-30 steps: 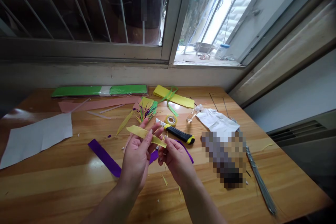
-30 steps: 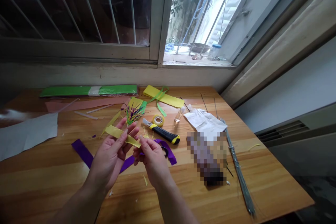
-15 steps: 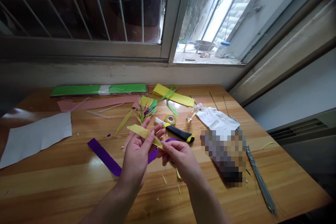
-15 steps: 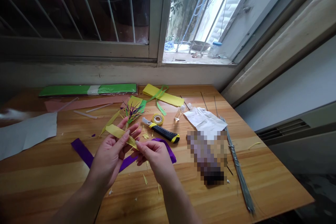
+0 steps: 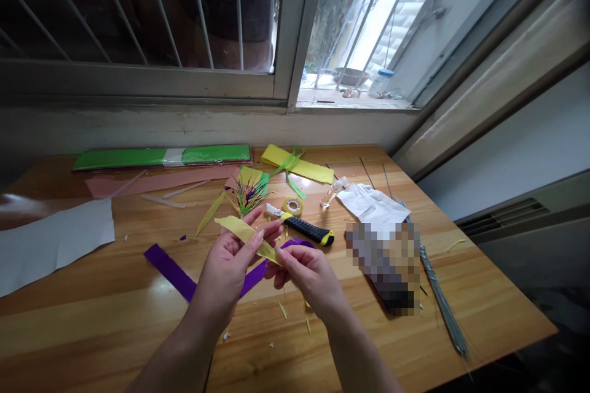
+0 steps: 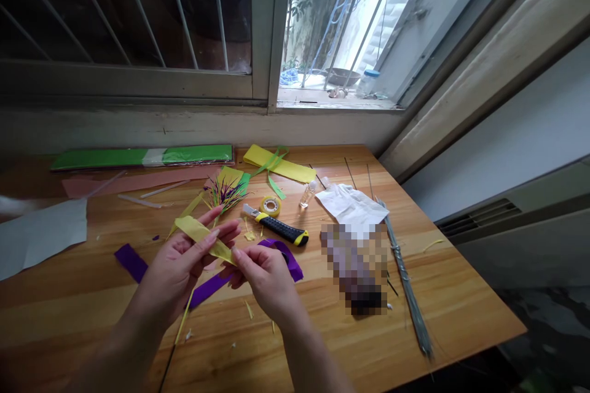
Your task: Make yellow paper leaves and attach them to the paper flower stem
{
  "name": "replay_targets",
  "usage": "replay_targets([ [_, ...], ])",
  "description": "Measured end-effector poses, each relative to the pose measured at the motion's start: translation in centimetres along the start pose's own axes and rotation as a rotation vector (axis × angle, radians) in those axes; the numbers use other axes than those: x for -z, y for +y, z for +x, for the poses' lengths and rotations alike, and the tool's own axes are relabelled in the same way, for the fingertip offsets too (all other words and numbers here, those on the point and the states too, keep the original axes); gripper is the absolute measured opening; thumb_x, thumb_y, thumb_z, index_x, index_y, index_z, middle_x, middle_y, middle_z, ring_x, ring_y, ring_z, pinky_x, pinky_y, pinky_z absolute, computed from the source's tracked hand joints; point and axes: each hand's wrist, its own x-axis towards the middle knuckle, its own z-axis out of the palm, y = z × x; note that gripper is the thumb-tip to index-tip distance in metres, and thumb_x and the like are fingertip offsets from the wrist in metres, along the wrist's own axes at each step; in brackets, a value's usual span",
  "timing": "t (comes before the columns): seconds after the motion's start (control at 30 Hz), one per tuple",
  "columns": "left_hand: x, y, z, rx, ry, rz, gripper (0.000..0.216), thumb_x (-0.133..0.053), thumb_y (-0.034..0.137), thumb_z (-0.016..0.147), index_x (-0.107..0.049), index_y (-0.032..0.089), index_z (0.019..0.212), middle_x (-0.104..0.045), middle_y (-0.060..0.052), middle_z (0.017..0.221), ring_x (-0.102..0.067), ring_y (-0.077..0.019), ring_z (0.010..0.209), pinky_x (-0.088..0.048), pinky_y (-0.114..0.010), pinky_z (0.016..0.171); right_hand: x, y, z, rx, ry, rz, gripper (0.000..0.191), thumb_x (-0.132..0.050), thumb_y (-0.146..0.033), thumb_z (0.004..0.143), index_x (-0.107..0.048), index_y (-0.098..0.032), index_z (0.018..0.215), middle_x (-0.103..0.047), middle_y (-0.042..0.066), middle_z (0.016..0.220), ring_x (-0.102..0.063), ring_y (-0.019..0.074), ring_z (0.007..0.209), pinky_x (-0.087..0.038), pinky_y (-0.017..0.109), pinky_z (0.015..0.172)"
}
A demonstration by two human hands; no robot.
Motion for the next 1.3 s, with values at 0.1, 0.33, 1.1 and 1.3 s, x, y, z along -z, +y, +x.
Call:
replay_targets([
  [0.1, 0.0, 0.6, 0.1, 0.011, -0.003, -0.025, 0.051, -0.064, 0.029, 0.076, -0.051, 0.017, 0.123, -0.07, -0.011, 0.104, -0.059, -0.0238, 0.107, -0.048, -0.033, 0.088, -0.2, -0.1, 0.0, -0.021, 0.022, 0.018, 0.035, -0.066, -0.046, 0.072, -0.065, -0.012, 0.065, -0.067, 0.004, 0.059, -0.056, 0.0087, 0.047, -0.046, 0.021, 0.048],
  [0.33, -0.1, 1.3, -0.3, 0.028, 0.016, -0.074, 0.039, -0.06, 0.03, 0.079, -0.058, 0.014, 0.115, -0.07, -0.012, 0.104, -0.057, -0.0242, 0.109, -0.043, -0.035, 0.095, -0.7, -0.2, -0.3, -0.033, 0.06, 0.027, 0.028, -0.071, -0.039, 0.068, -0.064, -0.013, 0.06, -0.065, 0.001, 0.054, -0.056, 0.0082, 0.046, -0.046, 0.019, 0.047],
  [1.1, 0.3, 2.3, -0.7, 0.032, -0.009, -0.031, 0.032, -0.06, 0.03, 0.079, -0.063, 0.015, 0.108, -0.071, -0.01, 0.101, -0.06, -0.0241, 0.105, -0.045, -0.035, 0.092, -1.2, -0.7, -0.9, -0.089, -0.069, 0.073, 0.034, -0.066, -0.045, 0.073, -0.067, -0.012, 0.07, -0.069, 0.005, 0.066, -0.059, 0.0094, 0.052, -0.049, 0.02, 0.05],
  [1.3, 0.3, 2.3, -0.7, 0.041, -0.024, -0.023, 0.034, -0.061, 0.03, 0.078, -0.063, 0.015, 0.108, -0.071, -0.011, 0.101, -0.061, -0.024, 0.103, -0.044, -0.036, 0.093, -1.3, -0.3, -0.7, -0.082, -0.028, 0.086, 0.03, -0.07, -0.041, 0.07, -0.062, -0.013, 0.062, -0.067, 0.002, 0.057, -0.055, 0.0075, 0.045, -0.043, 0.018, 0.046],
])
